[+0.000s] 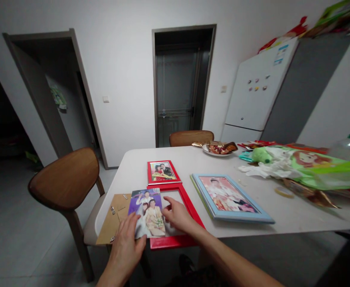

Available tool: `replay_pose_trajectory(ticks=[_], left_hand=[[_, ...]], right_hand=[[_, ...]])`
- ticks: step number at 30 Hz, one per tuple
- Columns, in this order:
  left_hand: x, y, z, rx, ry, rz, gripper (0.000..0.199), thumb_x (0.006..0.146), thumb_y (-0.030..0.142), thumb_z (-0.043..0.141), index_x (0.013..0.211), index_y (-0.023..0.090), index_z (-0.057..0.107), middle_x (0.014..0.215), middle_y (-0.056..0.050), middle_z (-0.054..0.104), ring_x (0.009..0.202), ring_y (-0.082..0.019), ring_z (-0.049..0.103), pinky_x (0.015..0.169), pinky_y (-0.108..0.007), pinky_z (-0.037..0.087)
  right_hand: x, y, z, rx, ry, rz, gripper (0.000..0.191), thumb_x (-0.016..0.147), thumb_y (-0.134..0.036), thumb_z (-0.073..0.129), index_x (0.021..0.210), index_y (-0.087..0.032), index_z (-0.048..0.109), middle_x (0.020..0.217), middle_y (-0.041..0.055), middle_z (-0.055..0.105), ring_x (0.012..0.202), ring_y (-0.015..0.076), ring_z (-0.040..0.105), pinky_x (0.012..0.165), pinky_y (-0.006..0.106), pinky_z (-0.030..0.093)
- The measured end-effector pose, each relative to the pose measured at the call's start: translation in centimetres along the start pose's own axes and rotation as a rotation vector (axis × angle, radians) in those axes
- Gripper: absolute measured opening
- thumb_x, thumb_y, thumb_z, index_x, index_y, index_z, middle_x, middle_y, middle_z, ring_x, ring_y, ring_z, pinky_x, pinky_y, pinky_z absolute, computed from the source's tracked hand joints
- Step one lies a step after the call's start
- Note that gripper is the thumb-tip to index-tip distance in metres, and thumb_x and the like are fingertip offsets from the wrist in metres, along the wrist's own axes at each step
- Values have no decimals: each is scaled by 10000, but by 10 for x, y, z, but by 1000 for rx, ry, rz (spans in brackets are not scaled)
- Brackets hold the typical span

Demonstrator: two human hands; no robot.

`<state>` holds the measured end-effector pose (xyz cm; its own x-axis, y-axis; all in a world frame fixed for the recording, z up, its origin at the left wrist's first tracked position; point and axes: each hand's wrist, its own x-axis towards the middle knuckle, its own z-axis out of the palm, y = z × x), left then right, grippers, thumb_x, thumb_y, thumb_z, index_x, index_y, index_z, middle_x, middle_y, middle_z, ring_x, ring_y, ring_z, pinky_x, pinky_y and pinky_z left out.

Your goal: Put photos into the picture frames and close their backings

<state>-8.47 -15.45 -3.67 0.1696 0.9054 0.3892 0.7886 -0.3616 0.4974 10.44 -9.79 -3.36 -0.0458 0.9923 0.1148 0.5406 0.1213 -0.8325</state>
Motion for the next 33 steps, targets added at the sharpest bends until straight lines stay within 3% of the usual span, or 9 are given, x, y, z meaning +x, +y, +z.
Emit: replay_pose_trajectory(ticks=[4, 9, 11, 14, 17, 19, 21, 29, 33], left_hand=[[0, 4, 20, -54, -46, 55, 447, 667, 241, 501, 1107, 158, 498, 1200, -129, 480, 1132, -279, 399, 944, -468, 312], [13, 11, 24, -190, 100, 107, 518, 633, 135, 415, 1147, 121, 470, 1240, -122, 445, 1169, -241, 364, 996, -414, 261], [20, 19, 16, -315, 170, 64, 478, 669, 137, 381, 1136, 141, 483, 1217, -89, 477, 1152, -213, 392, 1002, -367, 264], [26, 31, 4, -501, 288, -117, 383, 750, 243, 397, 1113, 174, 500, 1154, -54, 536, 1118, -216, 433, 983, -351, 295], [28, 41, 2, -709, 384, -336, 374, 773, 340, 419, 1081, 149, 513, 1048, -69, 598, 1041, -236, 501, 922, -368, 369], [29, 46, 6, -868, 424, -425, 383, 770, 356, 432, 1076, 138, 508, 1003, -74, 616, 989, -235, 537, 870, -358, 418], [29, 53, 11, -997, 446, -445, 390, 759, 345, 454, 1090, 142, 489, 1018, -74, 609, 982, -231, 541, 853, -351, 431], [32, 66, 24, -1206, 273, -390, 524, 659, 234, 565, 1142, 183, 369, 1119, -90, 541, 1003, -227, 525, 849, -357, 432], [36, 66, 36, -1190, 338, -460, 489, 676, 181, 524, 1134, 192, 354, 1126, -102, 525, 994, -220, 530, 823, -352, 447]], right_hand=[[12, -5, 27, 344, 35, 109, 578, 567, -64, 444, 1141, -126, 432, 494, -71, 485, 430, 74, 423, 449, 182, 340], [8, -39, 29, 663, 93, -41, 639, 611, -122, 496, 1223, -165, 316, 580, -68, 497, 485, 69, 437, 477, 180, 361], [4, -53, 22, 737, 75, -101, 640, 666, -222, 511, 1253, -171, 261, 619, -55, 502, 516, 79, 461, 488, 191, 375], [-3, -57, 12, 710, 104, -125, 522, 716, -325, 486, 1200, -177, 358, 738, -5, 533, 638, 101, 510, 561, 214, 408], [-7, -39, 10, 654, 156, 117, 473, 693, -302, 516, 1137, -169, 424, 840, 34, 538, 682, 108, 521, 586, 225, 417], [-10, -25, 13, 771, 111, 338, 523, 698, -284, 494, 1185, -156, 352, 774, 26, 539, 600, 103, 524, 530, 228, 417], [-11, -17, 16, 952, 67, 436, 546, 709, -262, 457, 1216, -155, 285, 694, 5, 543, 536, 104, 529, 504, 236, 423], [-9, -19, -19, 1089, 153, 188, 423, 612, -128, 416, 1031, -156, 460, 786, 47, 644, 688, 177, 602, 580, 273, 473], [-12, -19, -17, 1002, 199, 183, 448, 631, -147, 366, 1072, -165, 441, 833, 54, 649, 692, 187, 612, 565, 288, 479]])
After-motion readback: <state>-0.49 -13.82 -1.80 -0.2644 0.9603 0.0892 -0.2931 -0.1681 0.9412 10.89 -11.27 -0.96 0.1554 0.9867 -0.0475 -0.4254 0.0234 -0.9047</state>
